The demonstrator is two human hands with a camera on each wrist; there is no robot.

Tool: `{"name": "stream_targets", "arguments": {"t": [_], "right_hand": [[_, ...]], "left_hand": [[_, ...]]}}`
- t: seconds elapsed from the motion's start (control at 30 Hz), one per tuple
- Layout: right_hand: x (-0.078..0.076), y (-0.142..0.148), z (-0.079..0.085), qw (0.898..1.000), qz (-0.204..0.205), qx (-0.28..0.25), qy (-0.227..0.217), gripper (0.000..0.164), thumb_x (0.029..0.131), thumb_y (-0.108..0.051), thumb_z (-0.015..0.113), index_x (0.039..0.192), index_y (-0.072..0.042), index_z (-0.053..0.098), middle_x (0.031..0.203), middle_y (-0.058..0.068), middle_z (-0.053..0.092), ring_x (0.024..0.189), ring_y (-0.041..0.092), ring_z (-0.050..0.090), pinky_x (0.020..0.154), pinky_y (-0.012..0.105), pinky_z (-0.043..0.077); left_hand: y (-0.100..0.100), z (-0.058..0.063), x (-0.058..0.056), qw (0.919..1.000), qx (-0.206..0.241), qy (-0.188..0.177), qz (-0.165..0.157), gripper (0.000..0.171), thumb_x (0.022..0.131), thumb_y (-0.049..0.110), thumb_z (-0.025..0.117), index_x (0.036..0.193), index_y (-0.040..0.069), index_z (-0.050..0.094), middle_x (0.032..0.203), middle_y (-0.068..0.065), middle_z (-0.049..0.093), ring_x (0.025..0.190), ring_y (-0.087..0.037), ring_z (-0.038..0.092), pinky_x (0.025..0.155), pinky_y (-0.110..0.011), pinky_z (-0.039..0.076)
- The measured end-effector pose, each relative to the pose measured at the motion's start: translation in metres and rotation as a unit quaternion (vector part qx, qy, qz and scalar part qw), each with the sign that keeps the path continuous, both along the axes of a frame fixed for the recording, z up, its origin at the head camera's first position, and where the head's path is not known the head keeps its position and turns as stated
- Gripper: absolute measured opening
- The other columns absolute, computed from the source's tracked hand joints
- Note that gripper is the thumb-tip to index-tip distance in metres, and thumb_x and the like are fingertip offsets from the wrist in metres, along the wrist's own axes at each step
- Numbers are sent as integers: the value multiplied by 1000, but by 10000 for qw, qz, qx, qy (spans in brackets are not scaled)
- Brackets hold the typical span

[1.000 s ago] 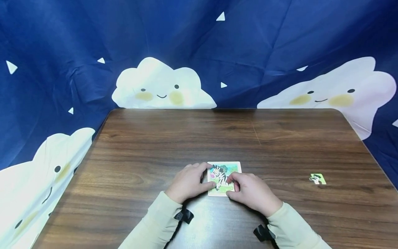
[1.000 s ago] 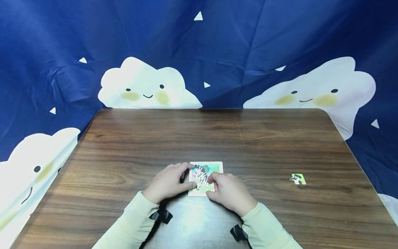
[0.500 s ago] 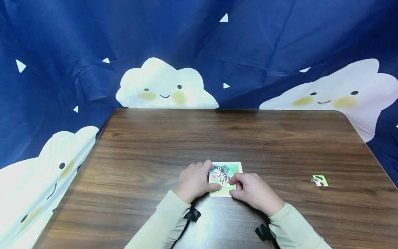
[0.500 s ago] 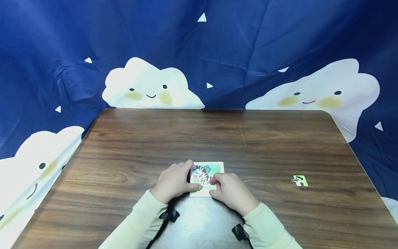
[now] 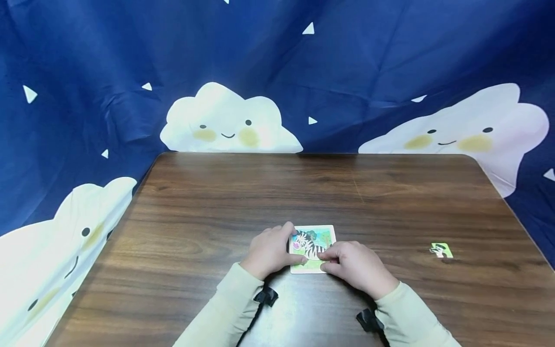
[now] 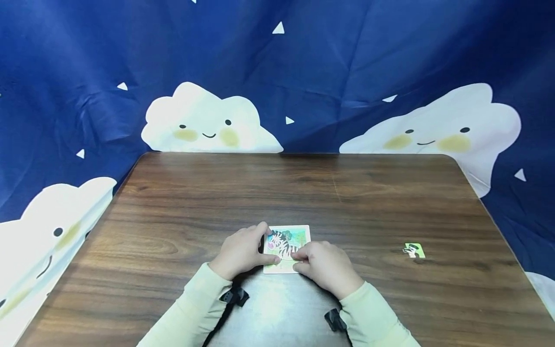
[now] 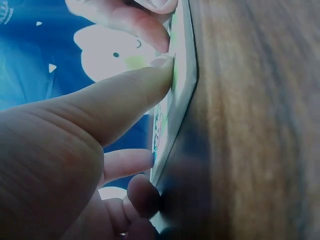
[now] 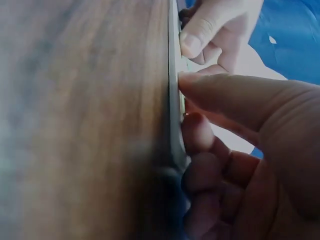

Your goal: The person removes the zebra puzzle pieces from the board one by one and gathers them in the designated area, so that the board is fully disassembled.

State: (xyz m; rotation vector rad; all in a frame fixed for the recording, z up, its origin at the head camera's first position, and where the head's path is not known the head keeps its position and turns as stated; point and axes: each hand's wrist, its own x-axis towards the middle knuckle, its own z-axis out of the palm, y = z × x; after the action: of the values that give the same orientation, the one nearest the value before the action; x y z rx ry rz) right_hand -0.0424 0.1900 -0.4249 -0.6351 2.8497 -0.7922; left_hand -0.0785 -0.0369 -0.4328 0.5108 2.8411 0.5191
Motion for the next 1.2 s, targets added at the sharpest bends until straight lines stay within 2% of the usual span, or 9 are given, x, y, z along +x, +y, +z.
{"name": "stream_targets", "arguments": {"t": [0.1, 0.2, 0.27, 0.4, 0.73, 0.93, 1.07, 1.2], "right_hand": [[0, 9, -8, 9956, -126, -904, -198, 13, 84, -17, 78, 97, -18, 79, 76, -14, 63, 69, 1, 57, 63, 26, 48], [2, 24, -16, 9832, -605, -1698, -287, 8, 84, -14, 79, 92, -17, 76, 70, -13, 54, 63, 1, 50, 58, 23, 43], [4, 35, -19, 9760, -928, -1955, -241, 7, 85, -13, 78, 90, -17, 75, 69, -12, 53, 61, 2, 49, 57, 23, 42], [10, 56, -20, 9720, -1283, -1966, -129, 8, 86, -12, 78, 90, -16, 73, 70, -10, 53, 61, 3, 49, 56, 23, 41], [24, 105, -18, 9721, -1629, -1648, 362, 14, 87, -12, 78, 99, -10, 71, 70, -8, 50, 58, 4, 46, 55, 21, 37], [35, 144, -20, 9667, -1929, -1561, 616, 19, 87, -5, 75, 105, -6, 69, 70, -8, 50, 59, 5, 46, 57, 22, 35], [40, 172, -19, 9630, -2314, -1206, 677, 25, 88, -6, 74, 111, -3, 67, 70, -10, 51, 59, 3, 46, 56, 21, 33], [42, 197, -17, 9593, -2686, -734, 468, 35, 89, -11, 72, 119, 2, 63, 70, -10, 52, 60, 2, 45, 57, 21, 32]], "left_hand": [[-1, -3, -1, 9998, 95, 68, -144, 64, 74, 61, 81, 120, 22, 60, 99, 4, 63, 85, -17, 60, 69, -35, 47], [-2, -4, -2, 9994, 194, 142, -242, 64, 74, 59, 82, 123, 22, 62, 105, 4, 63, 91, -17, 61, 75, -36, 49], [-3, -4, -3, 9993, 231, 162, -249, 65, 74, 59, 82, 124, 22, 62, 108, 4, 64, 93, -18, 62, 77, -37, 50], [-3, -5, -3, 9993, 257, 140, -233, 65, 74, 58, 82, 124, 22, 62, 108, 4, 64, 93, -18, 62, 77, -37, 50], [-2, -4, -2, 9992, 294, 182, -217, 63, 74, 57, 83, 122, 21, 63, 108, 4, 65, 93, -18, 62, 78, -37, 50], [-2, -5, -1, 9992, 287, 177, -209, 63, 73, 57, 83, 120, 21, 63, 108, 4, 65, 93, -17, 62, 77, -36, 49], [-2, -5, -1, 9991, 324, 164, -204, 63, 72, 58, 84, 119, 21, 63, 108, 4, 66, 93, -18, 62, 77, -36, 49], [-2, -6, -2, 9991, 366, 158, -172, 63, 72, 57, 84, 118, 20, 62, 107, 4, 66, 92, -18, 62, 77, -37, 49]]}}
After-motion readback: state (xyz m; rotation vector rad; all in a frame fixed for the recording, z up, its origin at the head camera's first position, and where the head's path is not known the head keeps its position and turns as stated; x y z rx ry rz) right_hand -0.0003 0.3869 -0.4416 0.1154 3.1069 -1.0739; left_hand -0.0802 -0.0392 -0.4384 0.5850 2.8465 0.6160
